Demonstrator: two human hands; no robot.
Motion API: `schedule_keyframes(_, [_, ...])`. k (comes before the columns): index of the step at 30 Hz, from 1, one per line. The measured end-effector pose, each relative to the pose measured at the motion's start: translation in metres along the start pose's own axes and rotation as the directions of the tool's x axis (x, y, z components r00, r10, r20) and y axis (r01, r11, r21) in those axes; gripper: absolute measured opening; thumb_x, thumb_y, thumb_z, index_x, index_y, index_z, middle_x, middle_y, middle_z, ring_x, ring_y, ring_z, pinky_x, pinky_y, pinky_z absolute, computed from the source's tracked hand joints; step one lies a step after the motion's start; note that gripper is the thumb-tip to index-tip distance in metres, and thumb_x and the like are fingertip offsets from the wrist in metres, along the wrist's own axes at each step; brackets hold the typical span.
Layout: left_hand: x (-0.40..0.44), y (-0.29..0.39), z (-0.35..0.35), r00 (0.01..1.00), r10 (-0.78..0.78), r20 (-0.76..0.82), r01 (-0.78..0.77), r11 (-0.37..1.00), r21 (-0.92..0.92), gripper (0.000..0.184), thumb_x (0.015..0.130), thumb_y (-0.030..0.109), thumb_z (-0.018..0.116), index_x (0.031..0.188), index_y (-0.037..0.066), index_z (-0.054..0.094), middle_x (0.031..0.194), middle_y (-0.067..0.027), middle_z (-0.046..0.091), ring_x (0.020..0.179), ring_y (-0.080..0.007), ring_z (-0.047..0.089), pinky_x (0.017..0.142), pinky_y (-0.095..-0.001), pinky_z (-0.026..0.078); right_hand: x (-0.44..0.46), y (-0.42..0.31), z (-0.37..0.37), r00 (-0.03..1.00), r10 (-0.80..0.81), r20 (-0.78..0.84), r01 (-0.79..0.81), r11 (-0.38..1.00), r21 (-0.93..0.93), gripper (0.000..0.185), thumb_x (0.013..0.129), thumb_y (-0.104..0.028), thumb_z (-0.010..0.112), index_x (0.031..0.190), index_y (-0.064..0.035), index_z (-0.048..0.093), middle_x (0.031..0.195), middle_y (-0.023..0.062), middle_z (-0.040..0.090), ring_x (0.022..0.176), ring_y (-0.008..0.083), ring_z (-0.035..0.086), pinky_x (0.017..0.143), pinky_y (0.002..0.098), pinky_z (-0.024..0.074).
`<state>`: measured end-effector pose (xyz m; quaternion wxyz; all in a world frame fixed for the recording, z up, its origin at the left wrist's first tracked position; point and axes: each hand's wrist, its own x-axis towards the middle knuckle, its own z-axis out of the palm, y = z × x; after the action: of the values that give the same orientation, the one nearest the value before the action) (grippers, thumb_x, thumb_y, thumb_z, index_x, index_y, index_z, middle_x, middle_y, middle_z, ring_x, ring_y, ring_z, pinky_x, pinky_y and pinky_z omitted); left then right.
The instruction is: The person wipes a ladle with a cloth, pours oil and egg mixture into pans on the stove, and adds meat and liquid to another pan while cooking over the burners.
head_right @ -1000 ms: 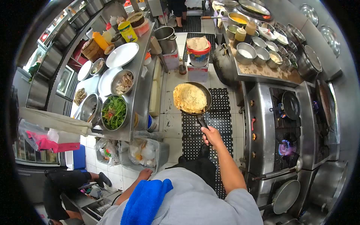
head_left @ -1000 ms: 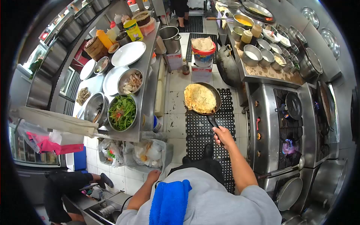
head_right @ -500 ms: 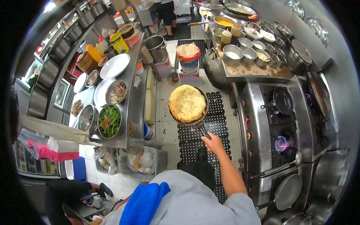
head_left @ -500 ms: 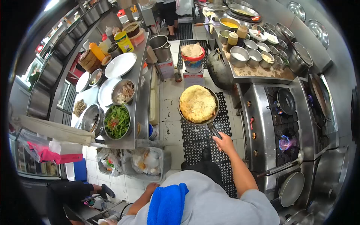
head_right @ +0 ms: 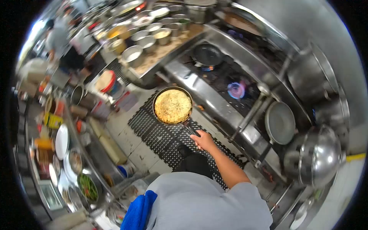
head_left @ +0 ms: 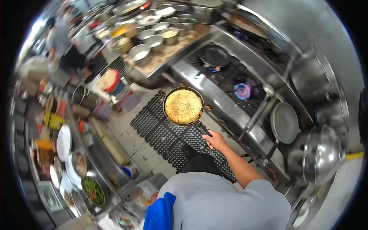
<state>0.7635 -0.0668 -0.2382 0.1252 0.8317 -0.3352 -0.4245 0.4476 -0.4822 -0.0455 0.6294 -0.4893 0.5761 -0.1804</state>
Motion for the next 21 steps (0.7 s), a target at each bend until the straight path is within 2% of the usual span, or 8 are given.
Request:
schedule_keyframes(3, [0.031,0.006,-0.009,0.997,0.044,0.063,-0.05,0.995,0.088,0.034,0.083,0.032,0.048,0.092,0.004,0.064,0.094,-0.0193,0.063,0.088,-0.0338,0.06,0.077,-0.039,0.046,0.013,0.011,-0.048,0.977,0.031,-0.21,-0.033,0.999,-0.006,0.031,0.082,-0.026,0.062,0.1,-0.0014,0.057,0.055,0.0022,0.052,0.038,0.0091,0.045,0.036,0.0242,0.0355])
schedule_keyframes(5, [0.048,0.016,-0.02,0.996,0.054,0.077,-0.063,0.991,0.118,0.034,0.083,0.032,0.048,0.092,0.004,0.064,0.094,-0.0195,0.063,0.088,-0.0343,0.059,0.077,-0.0392,0.046,0.025,0.009,-0.069,0.92,0.006,-0.392,0.025,0.997,0.073,0.024,0.082,-0.025,0.061,0.084,-0.0025,0.055,0.053,0.0027,0.05,0.037,0.0098,0.045,0.035,0.0256,0.0363])
schedule_keyframes(8, [0.074,0.046,-0.046,0.997,0.048,0.059,-0.056,0.99,0.128,0.034,0.083,0.032,0.048,0.093,0.003,0.064,0.095,-0.0198,0.062,0.089,-0.0351,0.059,0.077,-0.0395,0.046,0.057,0.017,-0.099,0.855,-0.009,-0.519,0.074,0.992,0.105,0.024,0.082,-0.025,0.06,0.081,-0.0018,0.053,0.053,0.0028,0.05,0.037,0.0109,0.046,0.035,0.0267,0.0362])
schedule_keyframes(10, [0.091,0.069,-0.059,0.999,0.041,0.034,-0.045,0.992,0.117,0.034,0.083,0.032,0.048,0.093,0.003,0.064,0.095,-0.0201,0.062,0.089,-0.0356,0.059,0.077,-0.0397,0.046,0.082,0.02,-0.112,0.776,0.054,-0.629,0.124,0.963,0.237,0.022,0.085,-0.026,0.057,0.081,-0.0044,0.052,0.053,0.0021,0.05,0.035,0.0108,0.043,0.033,0.0253,0.0337])
schedule_keyframes(11, [0.099,0.079,-0.065,0.999,0.036,0.026,-0.038,0.993,0.112,0.034,0.083,0.032,0.048,0.093,0.003,0.064,0.095,-0.0202,0.062,0.089,-0.0359,0.059,0.077,-0.0397,0.046,0.094,0.02,-0.116,0.776,0.059,-0.628,0.122,0.963,0.241,0.022,0.085,-0.026,0.057,0.081,-0.0044,0.052,0.053,0.0021,0.05,0.035,0.0108,0.043,0.033,0.0253,0.0337])
schedule_keyframes(13, [0.106,0.103,-0.074,0.999,0.03,0.025,-0.033,0.993,0.116,0.034,0.082,0.031,0.048,0.093,0.003,0.064,0.095,-0.0203,0.062,0.089,-0.0361,0.059,0.077,-0.0398,0.045,0.11,0.018,-0.122,0.732,0.09,-0.675,0.269,0.873,0.408,0.022,0.086,-0.027,0.056,0.081,-0.0056,0.052,0.052,0.0022,0.048,0.036,0.0112,0.044,0.033,0.0258,0.034])
schedule_keyframes(15, [0.114,0.143,-0.087,0.999,0.032,0.043,-0.035,0.997,0.07,0.038,0.082,0.035,0.048,0.093,0.002,0.064,0.094,-0.0212,0.062,0.09,-0.0366,0.058,0.078,-0.0402,0.045,0.125,0.018,-0.124,0.716,0.103,-0.691,0.285,0.86,0.423,0.023,0.087,-0.029,0.055,0.083,-0.0058,0.052,0.053,0.0024,0.048,0.037,0.0115,0.045,0.033,0.0261,0.0346])
schedule_keyframes(21, [0.153,0.16,-0.101,0.993,0.073,0.092,-0.069,0.996,-0.049,0.03,0.083,0.029,0.056,0.094,0.003,0.064,0.086,-0.0161,0.065,0.082,-0.0239,0.062,0.073,-0.033,0.046,0.154,0.027,-0.12,0.634,0.218,-0.742,0.285,0.826,0.486,0.029,0.089,-0.034,0.051,0.091,-0.0053,0.05,0.055,0.0038,0.049,0.038,0.0129,0.047,0.034,0.0264,0.0363])
